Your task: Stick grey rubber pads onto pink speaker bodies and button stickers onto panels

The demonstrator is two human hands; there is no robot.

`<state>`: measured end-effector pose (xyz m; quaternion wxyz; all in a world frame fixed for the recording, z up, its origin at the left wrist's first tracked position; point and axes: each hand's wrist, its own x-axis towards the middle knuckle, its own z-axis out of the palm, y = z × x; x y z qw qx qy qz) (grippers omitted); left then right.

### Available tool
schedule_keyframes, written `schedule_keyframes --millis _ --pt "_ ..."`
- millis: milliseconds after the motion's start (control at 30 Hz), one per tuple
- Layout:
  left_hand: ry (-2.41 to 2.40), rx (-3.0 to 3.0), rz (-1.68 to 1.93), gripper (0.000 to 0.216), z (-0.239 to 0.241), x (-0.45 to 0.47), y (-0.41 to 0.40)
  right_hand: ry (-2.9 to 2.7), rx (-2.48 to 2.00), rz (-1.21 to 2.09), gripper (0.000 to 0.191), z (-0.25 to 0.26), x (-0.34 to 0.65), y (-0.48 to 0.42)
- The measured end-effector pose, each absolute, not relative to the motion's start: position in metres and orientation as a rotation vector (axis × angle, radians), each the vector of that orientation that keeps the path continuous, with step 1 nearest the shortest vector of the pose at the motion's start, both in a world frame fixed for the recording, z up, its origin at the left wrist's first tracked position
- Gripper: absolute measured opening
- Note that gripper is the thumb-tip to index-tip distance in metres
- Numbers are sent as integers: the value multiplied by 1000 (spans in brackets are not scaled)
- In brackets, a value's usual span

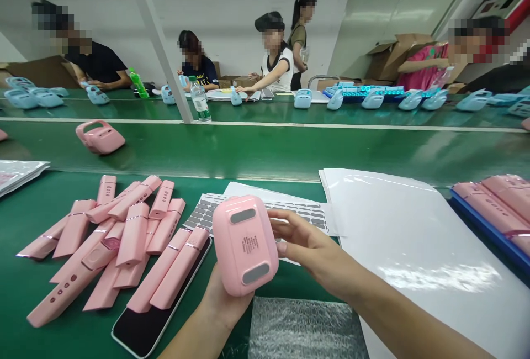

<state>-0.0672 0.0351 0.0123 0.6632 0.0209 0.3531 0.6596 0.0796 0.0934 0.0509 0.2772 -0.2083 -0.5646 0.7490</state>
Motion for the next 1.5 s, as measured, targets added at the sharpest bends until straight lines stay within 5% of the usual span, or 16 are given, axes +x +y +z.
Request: schedule_keyframes --millis 233,733,933,1300,1500 --pt "816 57 1463 13 1 -67 36 -1623 -632 1899 59 52 76 75" --pt "770 276 1485 27 -3 -72 37 -1347 -530 2160 53 45 75 78" --pt "855 197 1481 18 -5 -69 39 -1622 -613 1914 77 47 71 71" --pt "833 202 1299 17 -1 -58 32 -1633 -772 1686 62 49 80 73" --pt "822 169 1231 14 -8 -50 32 -1528 -734 1746 35 54 78 67"
